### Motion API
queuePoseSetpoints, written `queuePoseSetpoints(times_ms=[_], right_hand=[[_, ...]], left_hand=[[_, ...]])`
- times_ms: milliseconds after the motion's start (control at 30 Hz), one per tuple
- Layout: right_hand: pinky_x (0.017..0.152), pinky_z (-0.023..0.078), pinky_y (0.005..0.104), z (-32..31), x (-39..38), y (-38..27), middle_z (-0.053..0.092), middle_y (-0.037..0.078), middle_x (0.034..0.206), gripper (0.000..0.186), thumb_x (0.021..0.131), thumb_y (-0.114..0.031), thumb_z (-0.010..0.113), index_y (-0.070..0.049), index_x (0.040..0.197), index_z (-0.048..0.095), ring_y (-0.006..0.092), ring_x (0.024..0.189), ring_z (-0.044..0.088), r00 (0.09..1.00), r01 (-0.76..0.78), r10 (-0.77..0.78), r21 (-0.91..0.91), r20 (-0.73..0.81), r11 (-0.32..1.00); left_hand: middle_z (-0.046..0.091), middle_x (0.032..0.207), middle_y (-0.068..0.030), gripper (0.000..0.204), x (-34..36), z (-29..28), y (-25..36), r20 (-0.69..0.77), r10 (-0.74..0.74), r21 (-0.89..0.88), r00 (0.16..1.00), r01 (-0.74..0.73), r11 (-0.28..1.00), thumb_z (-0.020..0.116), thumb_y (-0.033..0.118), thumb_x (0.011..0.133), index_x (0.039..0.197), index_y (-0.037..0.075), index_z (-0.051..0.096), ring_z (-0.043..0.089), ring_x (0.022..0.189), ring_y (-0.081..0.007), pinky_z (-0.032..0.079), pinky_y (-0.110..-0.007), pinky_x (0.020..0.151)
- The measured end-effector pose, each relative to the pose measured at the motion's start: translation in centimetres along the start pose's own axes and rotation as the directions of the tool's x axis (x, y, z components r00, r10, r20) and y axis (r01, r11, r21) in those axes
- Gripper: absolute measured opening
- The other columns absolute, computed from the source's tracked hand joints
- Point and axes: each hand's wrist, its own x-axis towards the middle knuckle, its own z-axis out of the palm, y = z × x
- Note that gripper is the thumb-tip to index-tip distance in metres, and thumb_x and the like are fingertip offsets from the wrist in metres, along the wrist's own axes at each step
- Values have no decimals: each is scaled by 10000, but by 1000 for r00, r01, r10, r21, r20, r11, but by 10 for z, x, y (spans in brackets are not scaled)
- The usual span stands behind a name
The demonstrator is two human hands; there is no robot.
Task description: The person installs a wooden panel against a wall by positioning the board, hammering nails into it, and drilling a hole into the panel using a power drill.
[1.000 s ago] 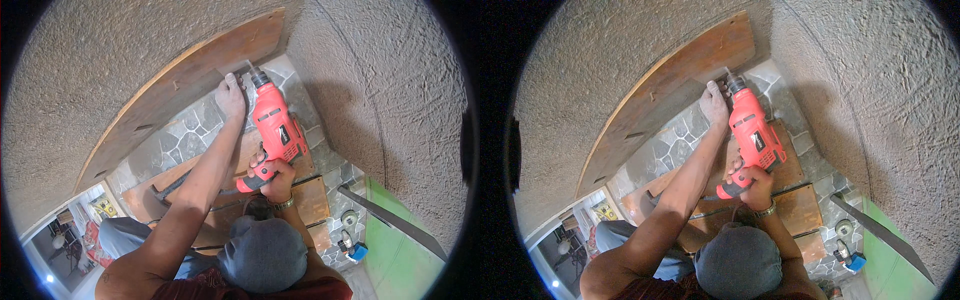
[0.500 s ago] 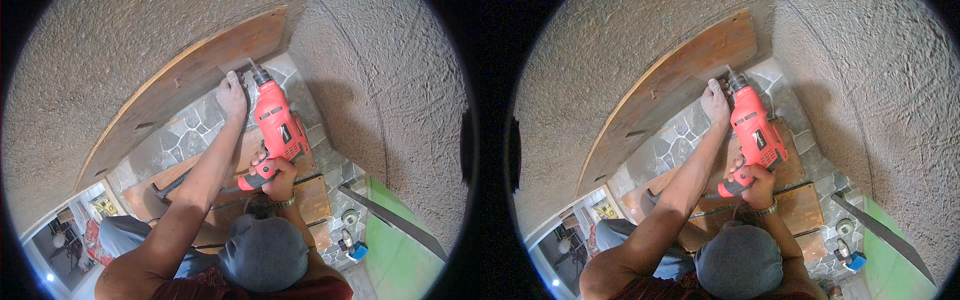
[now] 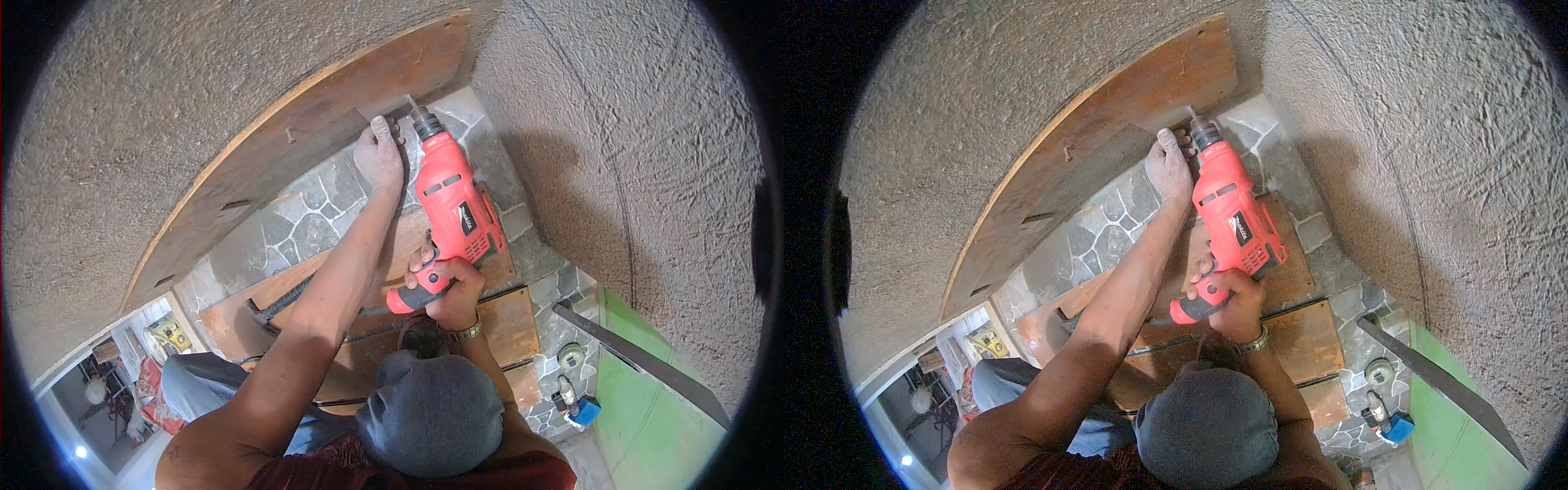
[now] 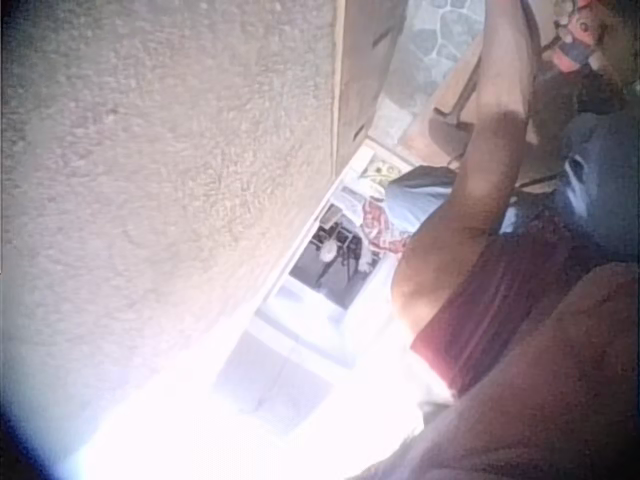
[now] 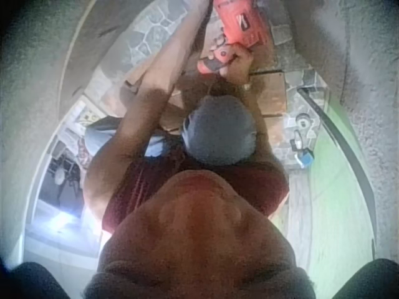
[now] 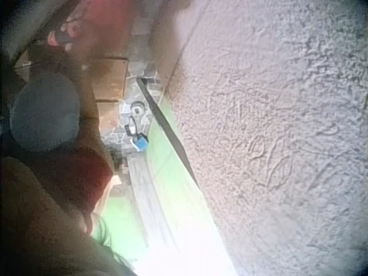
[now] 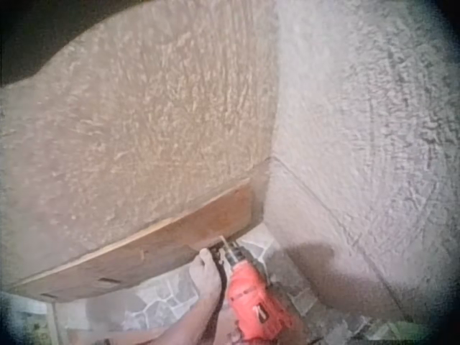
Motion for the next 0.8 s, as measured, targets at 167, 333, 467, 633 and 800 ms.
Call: queuePoseSetpoints(times_ms=[167, 333, 467, 633, 800], right_hand=[[679, 512, 376, 1, 1, -2, 541, 70, 862, 484, 666, -76, 559, 16, 1138, 507, 227, 802, 560, 995, -94, 98, 196, -11, 976], [686, 515, 375, 0, 1, -1, 550, 69, 866, 489, 672, -77, 557, 19, 1149, 507, 226, 808, 565, 996, -85, 89, 182, -14, 980], [687, 518, 373, -1, 1, -2, 562, 69, 868, 495, 680, -81, 562, 21, 1161, 507, 224, 811, 568, 996, -87, 92, 191, -21, 978], [684, 519, 376, -1, 1, -1, 564, 69, 867, 470, 686, -89, 576, 15, 1140, 511, 224, 815, 570, 996, -82, 86, 190, -10, 978], [679, 519, 378, 1, 1, -2, 565, 69, 869, 447, 689, -90, 578, 6, 1121, 511, 226, 827, 573, 997, -82, 82, 208, 12, 975]], left_hand=[[707, 777, -89, 622, -1, 0, -2, -13, -6, -20, 1000, 6, 1000, 536, 546, 1000, 965, -48, 721, 643, 653, -140, 512, -304, 642], [718, 793, -101, 646, 3, -2, -5, -9, -33, 10, 999, 33, 999, 527, 566, 995, 970, -48, 723, 658, 664, -149, 517, -312, 648], [720, 791, -107, 646, 1, -1, -5, -6, -70, 21, 997, 71, 997, 526, 567, 995, 966, -47, 725, 659, 658, -154, 519, -319, 647], [717, 785, -109, 632, 1, -1, -3, -13, -15, 12, 1000, 15, 1000, 538, 549, 996, 953, -54, 722, 654, 650, -154, 517, -315, 633], [711, 776, -106, 628, 0, -1, -1, -12, -8, -4, 1000, 8, 1000, 549, 542, 993, 939, -60, 717, 647, 641, -154, 513, -312, 621]])
